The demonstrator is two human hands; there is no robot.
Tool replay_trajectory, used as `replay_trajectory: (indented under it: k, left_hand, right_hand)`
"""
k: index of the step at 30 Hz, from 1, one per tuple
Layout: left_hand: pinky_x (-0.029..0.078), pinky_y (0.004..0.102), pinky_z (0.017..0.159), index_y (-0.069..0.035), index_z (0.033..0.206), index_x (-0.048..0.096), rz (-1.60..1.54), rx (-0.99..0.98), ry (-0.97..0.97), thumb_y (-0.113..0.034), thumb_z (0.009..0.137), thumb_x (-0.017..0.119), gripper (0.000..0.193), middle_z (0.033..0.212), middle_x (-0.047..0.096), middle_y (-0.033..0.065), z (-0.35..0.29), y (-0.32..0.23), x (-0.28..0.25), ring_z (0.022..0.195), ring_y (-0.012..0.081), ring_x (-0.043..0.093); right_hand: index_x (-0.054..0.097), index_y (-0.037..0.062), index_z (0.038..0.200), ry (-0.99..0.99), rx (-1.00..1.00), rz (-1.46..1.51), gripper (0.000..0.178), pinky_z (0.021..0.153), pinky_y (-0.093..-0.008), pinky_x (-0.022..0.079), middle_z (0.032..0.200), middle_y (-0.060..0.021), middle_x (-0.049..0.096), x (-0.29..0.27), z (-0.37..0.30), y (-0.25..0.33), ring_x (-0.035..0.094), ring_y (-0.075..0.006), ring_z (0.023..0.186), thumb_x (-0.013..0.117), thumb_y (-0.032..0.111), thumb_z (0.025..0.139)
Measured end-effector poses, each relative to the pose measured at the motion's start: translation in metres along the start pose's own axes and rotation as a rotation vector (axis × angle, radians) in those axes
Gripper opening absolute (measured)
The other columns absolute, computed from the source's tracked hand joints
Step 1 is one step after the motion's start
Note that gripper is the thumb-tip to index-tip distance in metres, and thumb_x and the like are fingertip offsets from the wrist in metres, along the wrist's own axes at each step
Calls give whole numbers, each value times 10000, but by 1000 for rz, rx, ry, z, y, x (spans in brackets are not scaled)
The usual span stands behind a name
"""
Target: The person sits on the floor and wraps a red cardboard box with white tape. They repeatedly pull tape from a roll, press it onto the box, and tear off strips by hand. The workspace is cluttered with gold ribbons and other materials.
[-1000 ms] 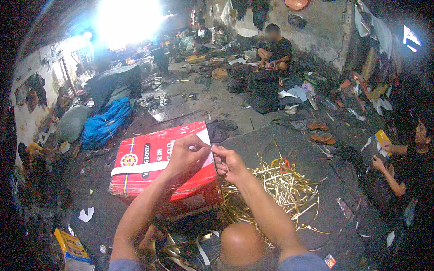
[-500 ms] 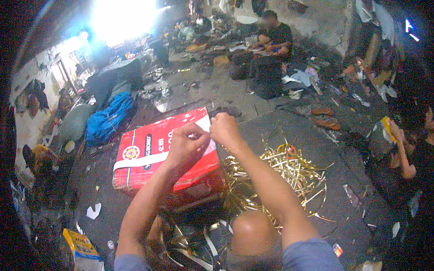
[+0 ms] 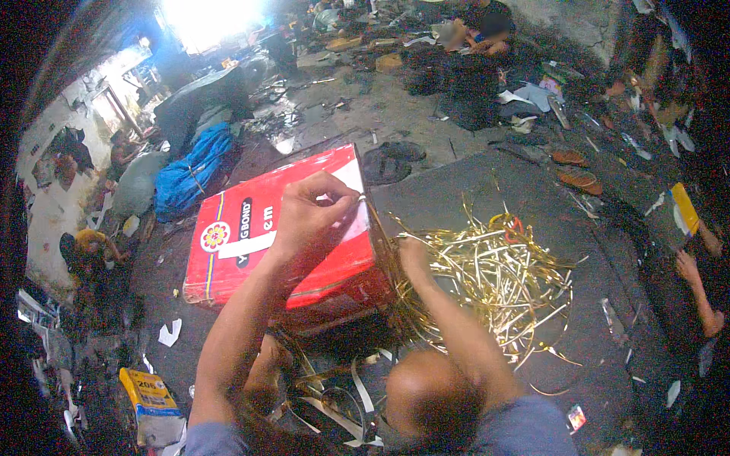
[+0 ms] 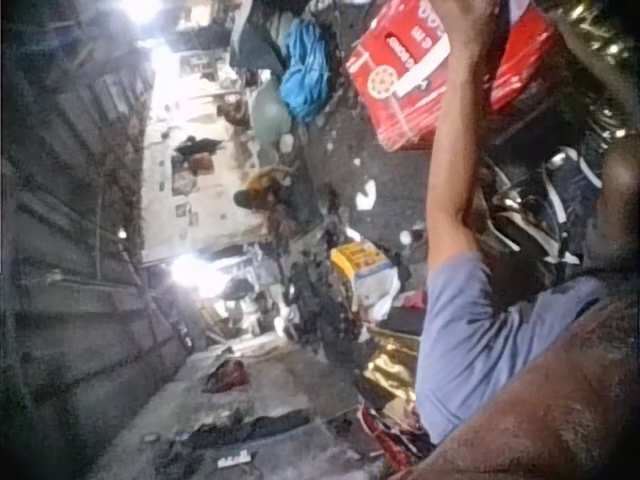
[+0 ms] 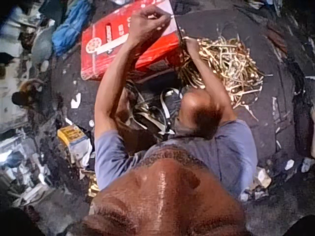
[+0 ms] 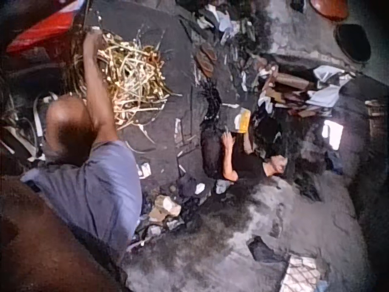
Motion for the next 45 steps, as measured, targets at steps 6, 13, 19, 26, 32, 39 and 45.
replay_trajectory:
  k: [6, 13, 19, 26, 32, 39, 45]
  left_hand:
    - [546, 264, 693, -36, 863, 793, 49, 48, 11, -64, 840, 802, 37, 830, 742, 31, -2, -3, 1, 772, 94, 677]
    - [554, 263, 696, -36, 867, 795, -18, -76, 24, -54, 853, 784, 25, 859, 740, 34, -3, -6, 0, 795, 98, 685]
    - [558, 269, 705, -28, 862, 790, -40, -74, 4, -45, 851, 788, 20, 860, 738, 40, -13, 14, -12, 804, 101, 687]
    - [543, 289, 682, -27, 904, 798, 31, 70, 62, -61, 856, 803, 59, 871, 724, 44, 1, -2, -3, 791, 100, 671]
    - [585, 317, 732, -26, 1026, 792, 286, 421, 146, 29, 862, 753, 178, 957, 724, 94, -12, -53, 1, 846, 197, 715]
    - [601, 367, 789, -51, 1067, 785, 417, 567, 133, 10, 850, 767, 226, 992, 730, 113, -22, -63, 1, 894, 257, 731]
    - [612, 365, 802, -37, 1129, 758, 562, 654, 143, 5, 862, 732, 272, 1013, 730, 113, -28, -59, 4, 915, 259, 730]
  right_hand:
    - [713, -56, 888, 145, 190, -53, 251, 778, -535, 549, 856, -292, 704, 49, -42, -61, 705, -438, 830, 527, 111, 920]
    - [716, -55, 931, 240, 508, -175, 249, 825, -534, 565, 908, -299, 717, 60, -127, -135, 715, -459, 898, 533, 113, 920]
    - [683, -78, 1103, 322, 778, -174, 305, 953, -539, 569, 1073, -322, 725, 40, -139, -102, 706, -493, 1057, 555, 137, 927]
    - [669, -85, 1130, 293, 703, -230, 321, 949, -540, 568, 1102, -319, 720, 29, -139, -139, 706, -483, 1066, 550, 143, 937]
    - [657, -91, 1154, 281, 715, -246, 335, 947, -541, 568, 1128, -316, 717, 26, -143, -154, 706, -474, 1074, 546, 148, 946]
    - [643, -99, 1181, 270, 742, -254, 353, 944, -542, 568, 1157, -312, 713, 8, -146, -157, 706, -463, 1084, 541, 153, 956]
    - [654, -85, 1188, 301, 701, -290, 354, 929, -542, 572, 1148, -304, 719, 2, -137, -152, 713, -452, 1077, 507, 154, 971]
Point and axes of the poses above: each hand's wrist, its own z-axis towards the middle knuckle, its own x-axis out of the palm, y = z × x, the point moved 9 cm from there along z, towards the middle knuckle
